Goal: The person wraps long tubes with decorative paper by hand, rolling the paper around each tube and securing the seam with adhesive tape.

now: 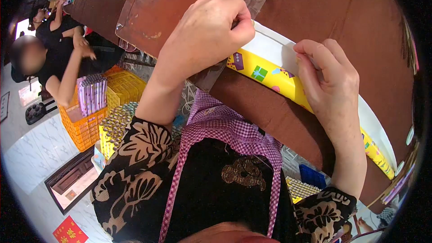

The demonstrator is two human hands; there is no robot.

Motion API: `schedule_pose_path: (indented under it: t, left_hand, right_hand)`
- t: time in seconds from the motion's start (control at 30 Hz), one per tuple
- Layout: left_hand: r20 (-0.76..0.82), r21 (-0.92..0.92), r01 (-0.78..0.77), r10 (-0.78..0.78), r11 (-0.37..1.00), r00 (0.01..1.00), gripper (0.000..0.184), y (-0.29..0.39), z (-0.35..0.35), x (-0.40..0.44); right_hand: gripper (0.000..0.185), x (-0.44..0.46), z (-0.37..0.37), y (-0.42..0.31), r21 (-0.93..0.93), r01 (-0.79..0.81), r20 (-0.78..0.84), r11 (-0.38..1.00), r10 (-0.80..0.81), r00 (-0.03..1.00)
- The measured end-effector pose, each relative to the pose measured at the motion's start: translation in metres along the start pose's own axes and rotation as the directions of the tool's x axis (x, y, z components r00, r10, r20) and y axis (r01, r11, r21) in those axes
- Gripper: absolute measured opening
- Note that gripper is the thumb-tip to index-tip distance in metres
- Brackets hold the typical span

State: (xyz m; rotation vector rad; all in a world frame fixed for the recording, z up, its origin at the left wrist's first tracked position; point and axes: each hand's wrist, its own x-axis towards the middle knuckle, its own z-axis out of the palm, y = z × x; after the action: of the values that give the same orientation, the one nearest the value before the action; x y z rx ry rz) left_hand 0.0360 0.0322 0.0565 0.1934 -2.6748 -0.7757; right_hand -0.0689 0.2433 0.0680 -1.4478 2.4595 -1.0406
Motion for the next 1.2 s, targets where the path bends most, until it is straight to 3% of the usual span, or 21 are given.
schedule_pose_path:
  t: [0.43, 1.2]
  left_hand:
    - [0.104, 0.057, 0.025, -0.031, 0.998, 0.994, 0.011, -0.0057, 0.0021, 0.0020]
    - [0.109, 0.075, -0.004, -0.005, 0.997, 0.994, 0.013, -0.0065, 0.0046, 0.0006]
  right_hand:
    - [0.010, -0.0022, 0.0050, 0.0042, -0.030, 0.023, -0.011, 0.999, -0.024, 1.000]
    - [0.011, -0.0062, 0.0076, 0.0057, -0.041, 0.019, 0.014, 0.999, -0.019, 1.000]
